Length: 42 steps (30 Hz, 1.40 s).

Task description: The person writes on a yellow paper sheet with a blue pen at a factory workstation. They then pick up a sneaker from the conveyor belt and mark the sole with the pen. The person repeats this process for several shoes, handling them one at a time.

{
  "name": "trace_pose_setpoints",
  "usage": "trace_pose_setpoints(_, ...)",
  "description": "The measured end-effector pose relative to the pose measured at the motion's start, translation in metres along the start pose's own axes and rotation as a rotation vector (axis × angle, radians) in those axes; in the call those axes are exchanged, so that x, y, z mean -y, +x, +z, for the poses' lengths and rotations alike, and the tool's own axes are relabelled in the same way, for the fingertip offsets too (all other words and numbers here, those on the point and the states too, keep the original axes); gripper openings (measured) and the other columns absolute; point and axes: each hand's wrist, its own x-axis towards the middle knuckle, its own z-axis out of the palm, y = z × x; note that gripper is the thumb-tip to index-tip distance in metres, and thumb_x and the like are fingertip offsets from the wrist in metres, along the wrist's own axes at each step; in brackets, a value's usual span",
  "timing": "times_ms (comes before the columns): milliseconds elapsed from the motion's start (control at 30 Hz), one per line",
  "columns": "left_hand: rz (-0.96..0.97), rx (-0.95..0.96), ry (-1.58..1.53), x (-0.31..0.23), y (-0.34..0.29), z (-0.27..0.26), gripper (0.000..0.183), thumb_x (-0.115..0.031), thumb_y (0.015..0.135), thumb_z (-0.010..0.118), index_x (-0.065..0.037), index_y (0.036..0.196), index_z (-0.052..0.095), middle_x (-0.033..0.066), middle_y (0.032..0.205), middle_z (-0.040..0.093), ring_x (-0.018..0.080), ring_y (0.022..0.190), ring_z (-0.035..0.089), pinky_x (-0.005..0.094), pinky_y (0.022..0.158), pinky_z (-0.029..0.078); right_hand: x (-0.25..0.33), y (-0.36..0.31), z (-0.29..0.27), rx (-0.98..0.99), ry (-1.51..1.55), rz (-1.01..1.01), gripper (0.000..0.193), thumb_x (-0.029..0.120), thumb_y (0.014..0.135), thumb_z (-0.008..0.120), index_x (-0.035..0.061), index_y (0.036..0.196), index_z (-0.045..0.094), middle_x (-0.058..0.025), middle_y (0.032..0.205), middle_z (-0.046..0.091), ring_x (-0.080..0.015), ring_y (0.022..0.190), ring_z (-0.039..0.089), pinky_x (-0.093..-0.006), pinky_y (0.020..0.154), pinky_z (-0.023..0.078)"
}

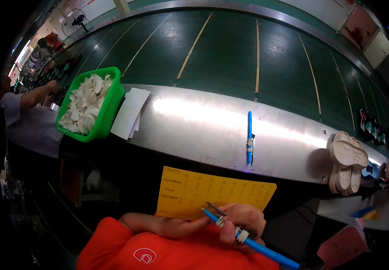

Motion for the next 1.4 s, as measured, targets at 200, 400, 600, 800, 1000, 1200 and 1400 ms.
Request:
trace_pose_setpoints(200,-0.025,0.092,0.098,0.012,0.001,0.000,0.029,-0.024,0.090,0.050,-0.009,0.115,0.053,0.0051,0.110,0.056,0.0160,0.094,0.055,0.0240,0.074,0.043,0.001,-0.005,0.002,-0.009,-0.044,0.089,0.030,0.029,0.086,0.050,0.0026,0.084,0.036,-0.0083,0.057,0.050,-0.0120,0.047,0.052,-0.0248,0.048,0.046)
trace_pose_setpoints(400,0.083,-0.001,0.319,0.012,0.000,0.001,0.028,-0.024,0.090,0.050,-0.007,0.113,0.054,0.0056,0.104,0.058,0.0173,0.091,0.056,0.0258,0.072,0.043,-0.007,-0.009,0.008,-0.027,0.001,0.012,0.032,0.024,0.084,0.052,-0.0001,0.089,0.032,-0.0100,0.055,0.052,-0.0122,0.049,0.057,-0.0299,0.062,0.054)
trace_pose_setpoints(600,-0.023,-0.030,0.126,0.009,0.003,0.001,0.027,-0.021,0.090,0.052,-0.006,0.111,0.055,0.0075,0.101,0.060,0.0179,0.087,0.058,0.0263,0.070,0.044,-0.007,-0.007,0.010,0.003,-0.026,0.010,0.028,0.020,0.083,0.048,-0.0017,0.087,0.030,-0.0148,0.056,0.057,-0.0125,0.049,0.060,-0.0248,0.057,0.053)
trace_pose_setpoints(800,0.009,-0.037,0.155,0.010,0.005,0.001,0.027,-0.022,0.089,0.052,-0.006,0.111,0.054,0.0072,0.099,0.060,0.0175,0.085,0.058,0.0257,0.070,0.044,-0.007,0.000,0.013,-0.005,-0.070,-0.036,0.023,0.021,0.085,0.042,0.0010,0.087,0.031,-0.0172,0.059,0.059,-0.0121,0.044,0.057,-0.0176,0.044,0.045)
trace_pose_setpoints(1000,0.212,-0.022,0.460,0.023,-0.001,0.001,0.029,-0.023,0.089,0.053,-0.006,0.112,0.054,0.0056,0.098,0.061,0.0148,0.084,0.057,0.0237,0.065,0.043,-0.005,0.001,0.022,-0.138,-0.165,-0.024,0.024,0.024,0.086,0.040,0.0013,0.084,0.033,-0.0141,0.054,0.058,-0.0108,0.041,0.053,-0.0175,0.040,0.042)
trace_pose_setpoints(1200,0.224,0.021,0.524,0.034,-0.010,0.004,0.037,-0.018,0.091,0.046,-0.007,0.126,0.045,0.0091,0.128,0.045,0.0203,0.112,0.045,0.0297,0.087,0.037,-0.002,0.000,0.028,-0.272,-0.294,0.043,0.027,0.024,0.083,0.042,0.0017,0.069,0.041,-0.0014,0.049,0.057,-0.0056,0.037,0.045,-0.0130,0.042,0.034)
trace_pose_setpoints(1400,0.030,0.081,0.267,0.026,-0.008,0.000,0.035,-0.016,0.090,0.048,-0.007,0.124,0.048,0.0095,0.123,0.048,0.0205,0.108,0.048,0.0291,0.081,0.040,0.000,0.001,0.031,-0.316,-0.292,0.091,0.027,0.023,0.083,0.043,0.0025,0.066,0.044,0.0030,0.048,0.056,-0.0039,0.040,0.044,-0.0124,0.046,0.032)
